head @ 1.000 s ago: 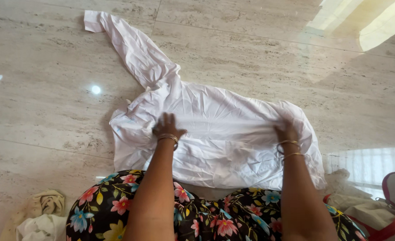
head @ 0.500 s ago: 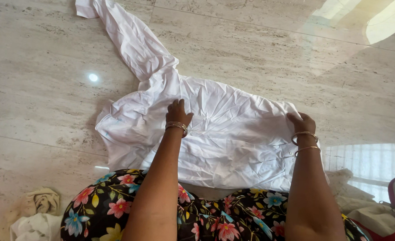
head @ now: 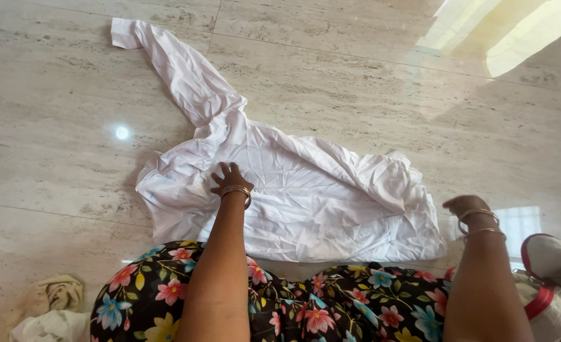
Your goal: The person folds a white shirt on the floor by repeatedly smoothing the fabric and tucking the sleeves and sides into a neat square.
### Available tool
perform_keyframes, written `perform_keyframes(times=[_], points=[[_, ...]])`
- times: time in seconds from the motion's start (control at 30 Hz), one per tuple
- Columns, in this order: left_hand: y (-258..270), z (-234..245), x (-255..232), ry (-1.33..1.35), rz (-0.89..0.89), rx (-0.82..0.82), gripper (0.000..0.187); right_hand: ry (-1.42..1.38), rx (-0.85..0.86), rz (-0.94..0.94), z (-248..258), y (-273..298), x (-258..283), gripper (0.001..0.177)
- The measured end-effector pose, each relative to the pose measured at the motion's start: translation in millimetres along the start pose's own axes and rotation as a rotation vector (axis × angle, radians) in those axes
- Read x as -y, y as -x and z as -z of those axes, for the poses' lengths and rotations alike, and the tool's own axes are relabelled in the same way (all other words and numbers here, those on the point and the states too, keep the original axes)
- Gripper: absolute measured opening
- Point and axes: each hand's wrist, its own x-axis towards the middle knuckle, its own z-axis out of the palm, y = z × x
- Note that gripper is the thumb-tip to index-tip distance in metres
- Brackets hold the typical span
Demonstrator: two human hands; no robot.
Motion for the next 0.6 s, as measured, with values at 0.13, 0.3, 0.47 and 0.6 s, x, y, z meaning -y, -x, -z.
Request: perform_keyframes(times=[0.13, 0.3, 0.47, 0.6], points=[[-4.5, -10.2, 2.4, -0.037, 0.005, -0.024, 0.108, -0.055, -0.328, 0.143, -21.3, -21.9, 12.5, 0.044], [-11.1, -5.6, -2.8, -0.052, 0.026, -0.012, 0.11, 0.217, -0.437, -0.093, -57.6, -53.5, 35.0, 0.052], [-11.4, -7.4, -13.5, -0.062, 0.043, -0.037, 0.118, -0.125, -0.467, 0.024, -70.6, -52.7, 51.4, 0.044], [-1.8, -1.2, -12.1, -0.054, 0.036, -0.014, 0.116, -0.865, -0.608, 0.282, -35.0, -31.0, 108.6, 0.019]])
